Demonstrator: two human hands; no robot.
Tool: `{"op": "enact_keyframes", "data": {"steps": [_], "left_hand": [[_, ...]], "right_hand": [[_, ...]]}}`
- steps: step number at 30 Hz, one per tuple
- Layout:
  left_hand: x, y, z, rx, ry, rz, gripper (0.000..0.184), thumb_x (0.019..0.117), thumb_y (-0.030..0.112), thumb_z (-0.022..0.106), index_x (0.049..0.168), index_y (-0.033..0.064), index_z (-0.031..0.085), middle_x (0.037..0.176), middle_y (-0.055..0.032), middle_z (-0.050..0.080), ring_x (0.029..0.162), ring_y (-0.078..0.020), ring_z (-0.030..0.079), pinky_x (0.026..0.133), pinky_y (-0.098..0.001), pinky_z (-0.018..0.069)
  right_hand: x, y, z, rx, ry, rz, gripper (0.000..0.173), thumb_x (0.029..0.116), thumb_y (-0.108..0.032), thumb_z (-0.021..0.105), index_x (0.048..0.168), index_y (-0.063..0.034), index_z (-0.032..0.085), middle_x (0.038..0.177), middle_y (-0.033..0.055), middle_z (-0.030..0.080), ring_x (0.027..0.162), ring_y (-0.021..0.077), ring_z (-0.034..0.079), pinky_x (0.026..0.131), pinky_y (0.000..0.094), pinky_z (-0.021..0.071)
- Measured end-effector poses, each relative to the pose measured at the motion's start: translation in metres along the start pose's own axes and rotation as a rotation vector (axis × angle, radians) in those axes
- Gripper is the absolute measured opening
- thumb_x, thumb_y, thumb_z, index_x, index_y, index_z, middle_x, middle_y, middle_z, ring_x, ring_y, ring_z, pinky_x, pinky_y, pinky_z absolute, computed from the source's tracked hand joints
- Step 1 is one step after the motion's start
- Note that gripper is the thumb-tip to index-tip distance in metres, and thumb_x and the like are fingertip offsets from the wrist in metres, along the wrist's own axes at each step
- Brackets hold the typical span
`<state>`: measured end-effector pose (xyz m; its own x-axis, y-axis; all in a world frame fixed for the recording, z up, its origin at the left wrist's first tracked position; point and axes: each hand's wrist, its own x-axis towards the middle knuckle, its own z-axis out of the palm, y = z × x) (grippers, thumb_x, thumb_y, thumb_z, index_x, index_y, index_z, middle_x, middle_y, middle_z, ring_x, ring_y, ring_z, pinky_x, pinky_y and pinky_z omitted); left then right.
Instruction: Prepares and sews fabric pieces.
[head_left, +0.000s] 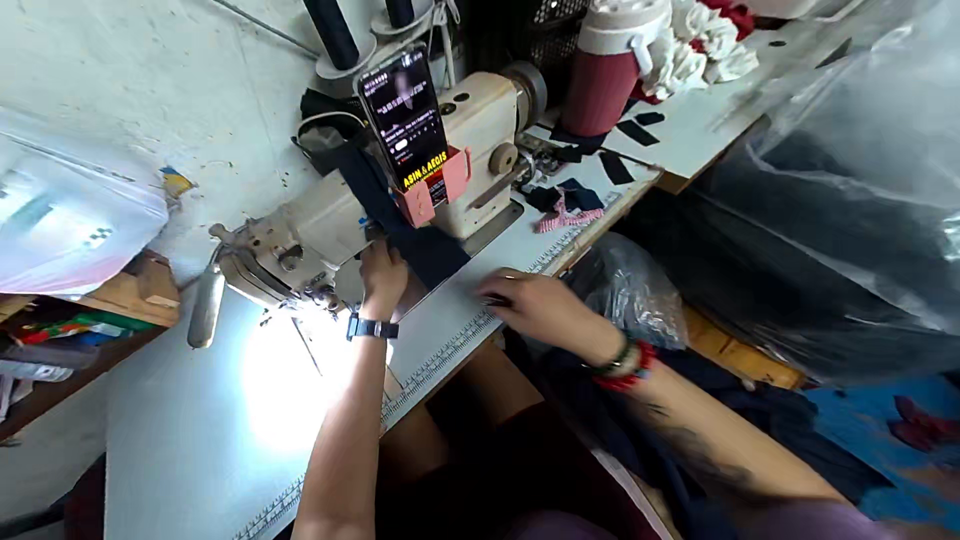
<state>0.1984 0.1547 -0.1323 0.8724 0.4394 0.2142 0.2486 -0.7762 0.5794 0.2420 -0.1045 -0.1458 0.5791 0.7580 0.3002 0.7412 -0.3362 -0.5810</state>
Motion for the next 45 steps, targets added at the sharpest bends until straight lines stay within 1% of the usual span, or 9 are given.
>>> {"op": "enact_keyframes", "data": {"steps": [3,6,14,19,28,35,40,43,45], "left_hand": [[0.038,-0.017,0.007,0.125,0.064,-0.208,0.042,0.1072,0.027,0.045,0.132,-0.0026,0.061,0.132,-0.0309,0.060,0.127,-0.0488,0.054,0.104,-0.0710,0.0384],[0.055,-0.018,0.007,0.243,0.006,-0.327,0.047,0.1022,0.035,0.056,0.138,0.0048,0.060,0.145,-0.0265,0.054,0.139,-0.0459,0.044,0.111,-0.0722,0.0280],[0.047,-0.004,-0.020,0.014,0.007,-0.275,0.045,0.0978,0.026,0.069,0.128,-0.0067,0.064,0.130,-0.0278,0.064,0.127,-0.0390,0.059,0.110,-0.0541,0.0420],[0.044,-0.007,-0.007,0.096,0.144,-0.170,0.039,0.1014,0.017,0.062,0.129,-0.0108,0.061,0.131,-0.0322,0.061,0.129,-0.0428,0.057,0.111,-0.0555,0.0407],[0.042,0.009,-0.014,0.090,0.027,-0.340,0.040,0.1030,0.018,0.059,0.130,-0.0119,0.060,0.133,-0.0310,0.061,0.130,-0.0405,0.056,0.112,-0.0530,0.0395],[0.053,-0.009,0.017,0.192,0.065,-0.271,0.045,0.0971,0.028,0.067,0.130,-0.0033,0.063,0.133,-0.0294,0.061,0.130,-0.0446,0.055,0.109,-0.0631,0.0396],[0.021,0.005,0.020,0.132,0.071,0.076,0.036,0.0985,0.024,0.063,0.126,0.0000,0.066,0.132,-0.0285,0.061,0.130,-0.0480,0.051,0.109,-0.0704,0.0316],[-0.015,0.018,0.030,-0.089,-0.218,0.443,0.024,0.0932,0.026,0.071,0.112,0.0118,0.075,0.127,-0.0111,0.065,0.126,-0.0312,0.057,0.106,-0.0617,0.0408],[-0.036,0.030,0.042,-0.060,-0.400,0.562,0.031,0.0924,0.030,0.071,0.122,0.0195,0.073,0.131,-0.0057,0.063,0.129,-0.0250,0.054,0.108,-0.0580,0.0389]], "right_hand": [[0.065,-0.012,0.036,-0.093,-0.184,0.084,0.038,0.0994,-0.021,0.065,0.137,-0.0125,0.064,0.142,0.0153,0.058,0.109,0.0375,0.068,0.087,0.0600,0.0562],[0.082,-0.011,0.043,-0.202,-0.279,0.094,0.026,0.1006,-0.013,0.058,0.125,-0.0071,0.067,0.135,0.0181,0.061,0.108,0.0409,0.067,0.085,0.0612,0.0553],[0.019,0.022,-0.036,-0.171,-0.170,0.035,0.020,0.1008,-0.017,0.058,0.112,-0.0067,0.071,0.111,0.0152,0.070,0.096,0.0355,0.071,0.079,0.0591,0.0562],[0.054,0.012,0.010,-0.067,-0.249,0.047,0.038,0.1019,-0.028,0.062,0.137,-0.0123,0.064,0.137,0.0157,0.062,0.114,0.0363,0.067,0.092,0.0591,0.0540],[0.037,0.031,-0.031,-0.160,-0.415,0.092,0.025,0.1038,-0.025,0.058,0.113,-0.0042,0.070,0.119,0.0206,0.066,0.107,0.0406,0.067,0.086,0.0640,0.0520],[0.019,0.061,-0.026,-0.029,-0.246,0.125,0.028,0.1027,-0.029,0.059,0.111,-0.0062,0.073,0.115,0.0155,0.067,0.104,0.0313,0.067,0.089,0.0545,0.0538],[0.012,0.078,-0.020,0.178,-0.105,0.177,0.032,0.1055,-0.034,0.055,0.113,-0.0113,0.076,0.111,0.0084,0.071,0.102,0.0204,0.068,0.092,0.0459,0.0535],[0.010,0.085,-0.018,0.280,-0.079,0.243,0.027,0.1047,-0.031,0.058,0.114,-0.0126,0.075,0.110,0.0056,0.071,0.100,0.0162,0.067,0.092,0.0433,0.0534],[0.008,0.088,-0.017,0.324,-0.077,0.282,0.024,0.1044,-0.028,0.059,0.114,-0.0135,0.075,0.109,0.0035,0.072,0.099,0.0133,0.067,0.091,0.0409,0.0539]]}}
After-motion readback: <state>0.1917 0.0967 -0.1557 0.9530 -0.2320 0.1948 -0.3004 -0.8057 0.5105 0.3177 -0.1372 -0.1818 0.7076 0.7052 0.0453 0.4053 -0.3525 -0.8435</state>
